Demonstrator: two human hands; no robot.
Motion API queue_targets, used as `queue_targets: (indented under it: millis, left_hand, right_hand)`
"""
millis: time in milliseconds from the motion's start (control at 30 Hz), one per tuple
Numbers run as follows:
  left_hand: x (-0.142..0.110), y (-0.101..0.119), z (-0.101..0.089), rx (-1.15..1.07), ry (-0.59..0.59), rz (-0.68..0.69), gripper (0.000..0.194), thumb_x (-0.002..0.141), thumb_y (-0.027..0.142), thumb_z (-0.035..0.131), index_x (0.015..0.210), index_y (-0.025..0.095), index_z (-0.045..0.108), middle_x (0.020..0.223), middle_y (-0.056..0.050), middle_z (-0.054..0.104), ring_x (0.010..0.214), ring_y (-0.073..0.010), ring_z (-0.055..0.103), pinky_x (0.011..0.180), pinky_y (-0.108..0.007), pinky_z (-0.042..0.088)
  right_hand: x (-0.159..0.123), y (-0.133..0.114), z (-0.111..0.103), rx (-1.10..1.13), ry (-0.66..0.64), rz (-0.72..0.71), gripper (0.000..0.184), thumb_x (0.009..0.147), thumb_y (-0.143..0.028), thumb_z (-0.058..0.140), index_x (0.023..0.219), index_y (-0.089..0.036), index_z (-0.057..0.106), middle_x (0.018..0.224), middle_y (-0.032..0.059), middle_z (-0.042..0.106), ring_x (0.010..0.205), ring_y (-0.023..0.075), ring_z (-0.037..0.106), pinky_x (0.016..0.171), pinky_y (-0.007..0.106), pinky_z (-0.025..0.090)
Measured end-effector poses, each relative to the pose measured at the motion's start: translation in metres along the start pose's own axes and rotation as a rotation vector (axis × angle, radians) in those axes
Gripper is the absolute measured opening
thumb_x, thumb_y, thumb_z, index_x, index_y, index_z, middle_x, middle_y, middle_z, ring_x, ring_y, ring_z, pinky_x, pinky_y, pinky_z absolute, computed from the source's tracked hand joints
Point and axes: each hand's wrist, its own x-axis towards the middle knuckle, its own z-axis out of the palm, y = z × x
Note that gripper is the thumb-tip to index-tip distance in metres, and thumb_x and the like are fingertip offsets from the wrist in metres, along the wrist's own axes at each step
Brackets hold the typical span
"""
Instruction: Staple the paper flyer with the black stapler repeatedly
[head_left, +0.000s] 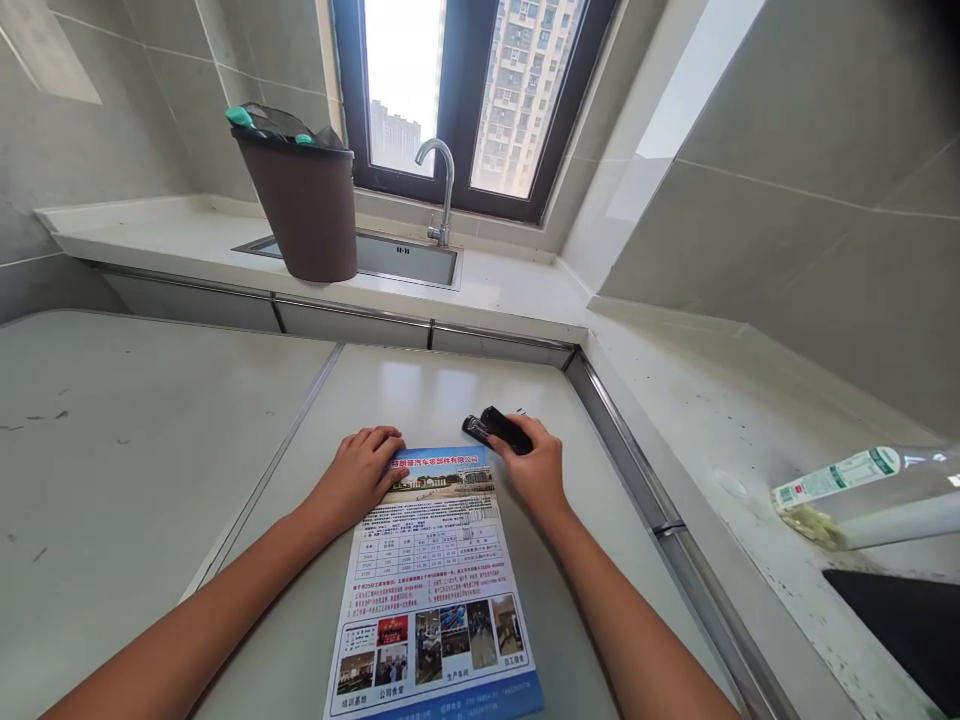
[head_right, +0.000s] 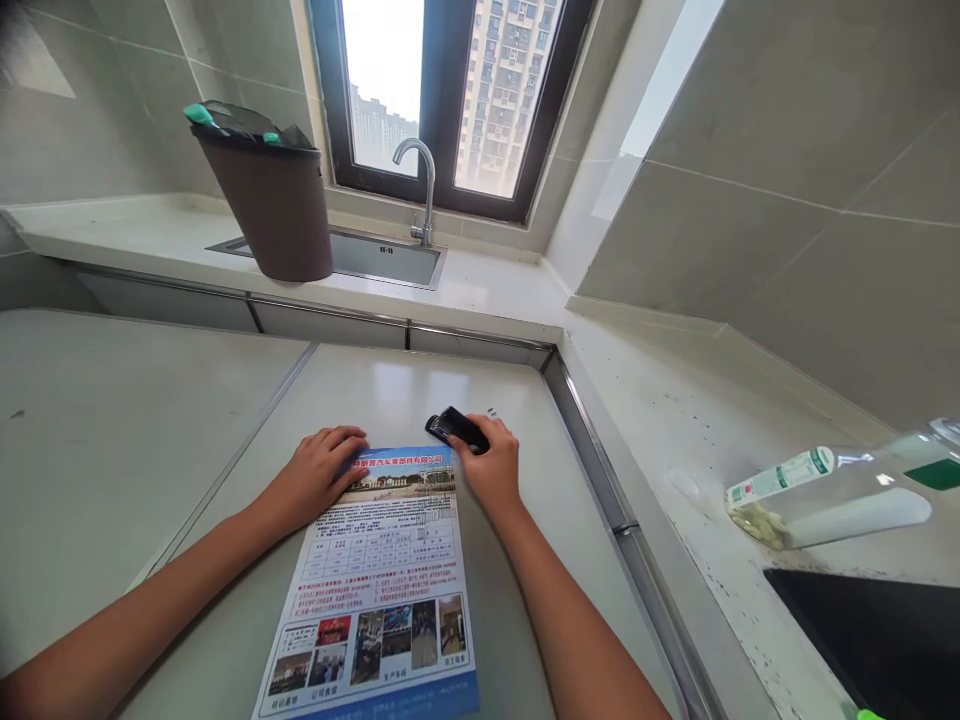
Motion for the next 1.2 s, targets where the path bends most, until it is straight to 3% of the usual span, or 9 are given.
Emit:
queue_targets:
  millis: [133,333,467,767,967,1200]
  left_hand:
    - [0.0,0.006,-0.004,-0.068,-0.014,-0.024,0.016,0.099,0.028,0.047,0.093,0.023,0.061,0.1,-0.007,0.067,0.092,-0.0268,0.06,0.083,-0.04,0.044]
    - [0.0,0.001,-0.014,-0.366,0.038,-0.162,0.016,0.098,0.03,0.047,0.088,0.024,0.057,0.075,0.001,0.065,0.065,-0.0189,0.056,0.065,-0.03,0.042]
    - [0.001,-0.01,-0.016,-0.508,0.1,-0.228,0.016,0.095,0.035,0.053,0.087,0.023,0.059,0.077,0.002,0.068,0.07,-0.0174,0.06,0.065,-0.027,0.043]
    - [0.004,-0.016,-0.016,-0.608,0.184,-0.299,0.02,0.092,0.04,0.059,0.087,0.021,0.061,0.08,0.0,0.068,0.078,-0.0195,0.064,0.068,-0.028,0.046]
    - [0.003,-0.016,-0.015,-0.582,0.173,-0.314,0.019,0.091,0.04,0.061,0.085,0.022,0.063,0.083,-0.001,0.073,0.079,-0.0202,0.067,0.071,-0.028,0.048]
    - [0.003,-0.012,-0.016,-0.518,0.123,-0.332,0.017,0.092,0.038,0.058,0.087,0.022,0.064,0.087,0.0,0.075,0.085,-0.0214,0.069,0.073,-0.029,0.046]
  right_hand:
    - [0.007,0.023,-0.007,-0.184,0.04,0.017,0.027,0.083,-0.036,0.072,0.107,-0.023,0.072,0.095,0.0083,0.069,0.085,0.0272,0.064,0.086,0.045,0.051]
    - [0.007,0.035,-0.009,-0.257,-0.028,0.009,0.027,0.081,-0.036,0.074,0.106,-0.024,0.074,0.094,0.0079,0.071,0.082,0.0266,0.066,0.084,0.043,0.052]
    - [0.01,0.037,-0.015,-0.19,-0.166,-0.002,0.026,0.08,-0.032,0.076,0.105,-0.025,0.074,0.098,0.0063,0.073,0.087,0.0263,0.068,0.086,0.042,0.052]
    - [0.02,0.023,-0.053,0.003,-0.688,-0.134,0.027,0.081,-0.033,0.078,0.104,-0.021,0.071,0.094,0.004,0.07,0.085,0.0221,0.065,0.077,0.033,0.048]
    - [0.022,0.015,-0.062,0.076,-0.818,-0.158,0.026,0.082,-0.037,0.078,0.1,-0.02,0.071,0.091,0.0032,0.068,0.081,0.0198,0.062,0.073,0.03,0.045]
    - [0.017,0.002,-0.052,0.111,-0.888,-0.19,0.028,0.081,-0.033,0.081,0.106,-0.022,0.072,0.097,0.0037,0.071,0.085,0.0198,0.064,0.074,0.029,0.046]
